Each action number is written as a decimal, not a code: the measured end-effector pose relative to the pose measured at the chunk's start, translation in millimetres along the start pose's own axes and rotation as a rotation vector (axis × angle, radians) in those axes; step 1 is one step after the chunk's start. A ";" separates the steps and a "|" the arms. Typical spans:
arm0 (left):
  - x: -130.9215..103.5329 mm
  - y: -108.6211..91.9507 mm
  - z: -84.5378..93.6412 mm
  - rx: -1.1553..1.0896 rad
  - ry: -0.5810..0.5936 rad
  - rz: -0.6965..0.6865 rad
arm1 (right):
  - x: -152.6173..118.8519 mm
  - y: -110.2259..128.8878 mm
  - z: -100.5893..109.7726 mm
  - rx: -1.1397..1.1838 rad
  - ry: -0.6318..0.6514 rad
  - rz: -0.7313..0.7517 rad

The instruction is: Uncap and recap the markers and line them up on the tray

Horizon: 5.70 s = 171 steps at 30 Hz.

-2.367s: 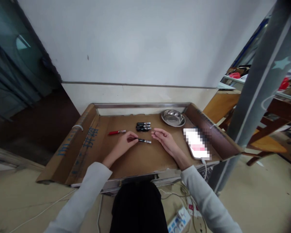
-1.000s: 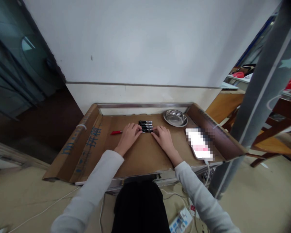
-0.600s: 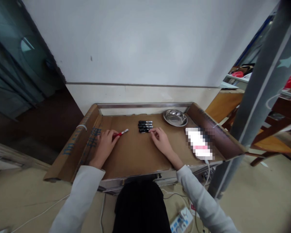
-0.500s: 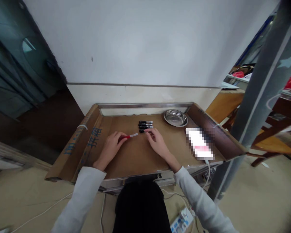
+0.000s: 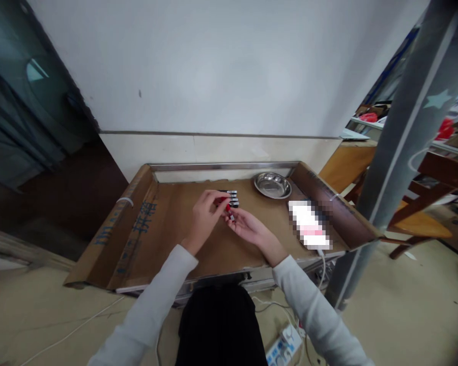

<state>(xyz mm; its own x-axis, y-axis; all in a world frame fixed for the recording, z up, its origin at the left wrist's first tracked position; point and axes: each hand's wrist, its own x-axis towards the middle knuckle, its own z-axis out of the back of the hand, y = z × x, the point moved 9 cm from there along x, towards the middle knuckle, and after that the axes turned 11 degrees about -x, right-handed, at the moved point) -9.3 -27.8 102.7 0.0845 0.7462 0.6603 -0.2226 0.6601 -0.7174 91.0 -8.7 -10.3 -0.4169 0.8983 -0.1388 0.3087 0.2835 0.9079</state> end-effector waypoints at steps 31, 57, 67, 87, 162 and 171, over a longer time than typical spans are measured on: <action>-27.4 68.8 -27.8 0.200 0.464 0.055 | -42.3 41.3 3.8 -1.289 -0.109 0.615; -16.6 90.4 24.2 0.649 0.100 0.107 | -44.2 48.3 69.9 -1.708 -0.858 0.479; -18.3 109.2 27.2 0.801 0.110 0.183 | -36.5 45.7 76.0 -1.813 -0.903 0.343; -24.6 63.8 -4.4 0.465 0.326 -0.064 | -45.0 53.5 54.3 -1.821 -0.826 0.383; -3.4 58.3 -33.9 0.455 0.292 -0.130 | -27.4 74.0 27.1 -1.608 -0.690 0.673; -3.4 51.9 -29.9 0.436 0.248 -0.179 | -37.5 81.2 30.5 -1.479 -0.810 0.763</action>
<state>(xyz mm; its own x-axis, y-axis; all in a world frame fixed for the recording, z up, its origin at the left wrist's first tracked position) 7.9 6.5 56.6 0.3737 0.6578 0.6539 -0.5624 0.7213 -0.4042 157.8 -9.0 56.5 0.0359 0.7228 0.6901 -0.8840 -0.2991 0.3592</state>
